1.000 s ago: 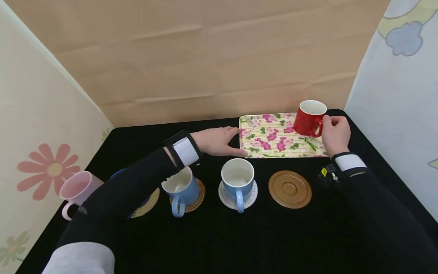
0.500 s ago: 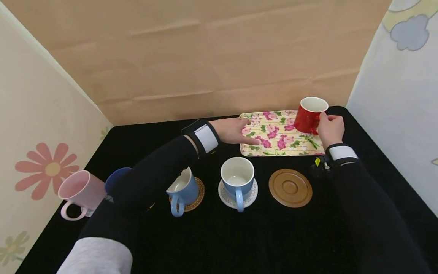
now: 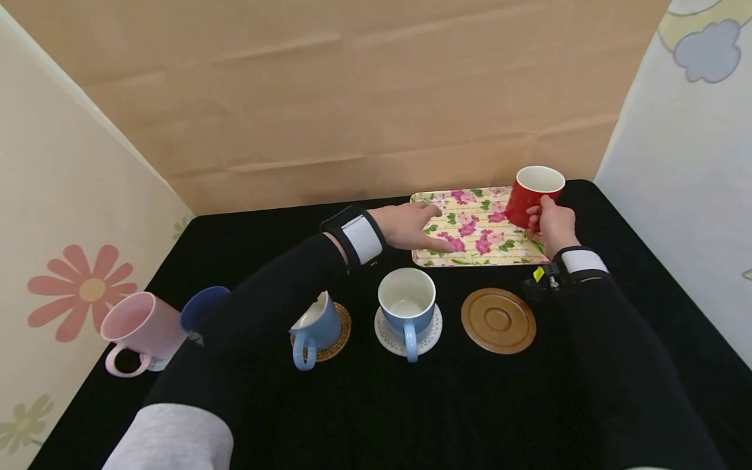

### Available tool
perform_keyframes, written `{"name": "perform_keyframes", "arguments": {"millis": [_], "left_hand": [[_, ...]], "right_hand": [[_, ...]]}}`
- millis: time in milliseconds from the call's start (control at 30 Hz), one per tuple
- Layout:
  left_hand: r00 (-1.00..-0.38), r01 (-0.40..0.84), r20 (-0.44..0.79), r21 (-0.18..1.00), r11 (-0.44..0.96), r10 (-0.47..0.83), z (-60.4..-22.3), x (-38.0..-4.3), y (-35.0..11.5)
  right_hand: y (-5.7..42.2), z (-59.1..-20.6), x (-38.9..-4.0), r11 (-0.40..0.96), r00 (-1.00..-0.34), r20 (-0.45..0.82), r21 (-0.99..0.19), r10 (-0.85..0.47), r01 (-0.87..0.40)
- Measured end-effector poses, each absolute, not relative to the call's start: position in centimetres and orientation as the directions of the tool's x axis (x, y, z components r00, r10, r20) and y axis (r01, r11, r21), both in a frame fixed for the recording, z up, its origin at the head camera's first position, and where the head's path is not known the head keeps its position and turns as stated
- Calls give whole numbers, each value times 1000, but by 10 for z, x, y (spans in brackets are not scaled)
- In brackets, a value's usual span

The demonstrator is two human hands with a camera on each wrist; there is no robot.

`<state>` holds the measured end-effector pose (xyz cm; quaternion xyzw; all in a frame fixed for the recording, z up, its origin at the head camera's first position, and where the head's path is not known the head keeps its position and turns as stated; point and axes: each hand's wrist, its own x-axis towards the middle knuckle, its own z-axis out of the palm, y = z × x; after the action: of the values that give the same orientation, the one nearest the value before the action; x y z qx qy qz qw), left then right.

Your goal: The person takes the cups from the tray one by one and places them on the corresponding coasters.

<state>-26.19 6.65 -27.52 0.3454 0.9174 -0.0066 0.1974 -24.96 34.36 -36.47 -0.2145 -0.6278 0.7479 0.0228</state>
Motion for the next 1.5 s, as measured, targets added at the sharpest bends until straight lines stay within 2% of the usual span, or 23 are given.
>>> {"name": "perform_keyframes", "arguments": {"millis": [100,200,600,867,1033,1133,1300,1500], "left_hand": [[-686,635,-369,117,764,627,-275,-262,65],[-690,626,-375,119,770,619,-275,-262,64],[-732,584,-354,112,804,582,-278,-265,67],[-729,515,-355,279,811,585,-276,-274,69],[-723,489,-315,394,778,615,-274,-277,68],[-702,474,-288,492,730,651,-275,-278,67],[-660,435,-237,653,620,713,-278,-280,71],[-566,326,-199,837,439,800,-281,-278,84]], "right_hand": [[341,-364,-250,-348,-915,-318,-911,248,222],[341,-364,-251,-392,-918,-319,-896,238,210],[337,-369,-247,-188,-917,-244,-963,315,192],[331,-355,-231,-196,-965,-146,-975,219,103],[326,-346,-215,-103,-986,-111,-990,127,98],[324,-343,-202,-61,-993,-100,-993,60,97],[319,-342,-183,-81,-997,-69,-994,-26,70],[304,-345,-165,-61,-994,8,-998,-106,-1]]}}
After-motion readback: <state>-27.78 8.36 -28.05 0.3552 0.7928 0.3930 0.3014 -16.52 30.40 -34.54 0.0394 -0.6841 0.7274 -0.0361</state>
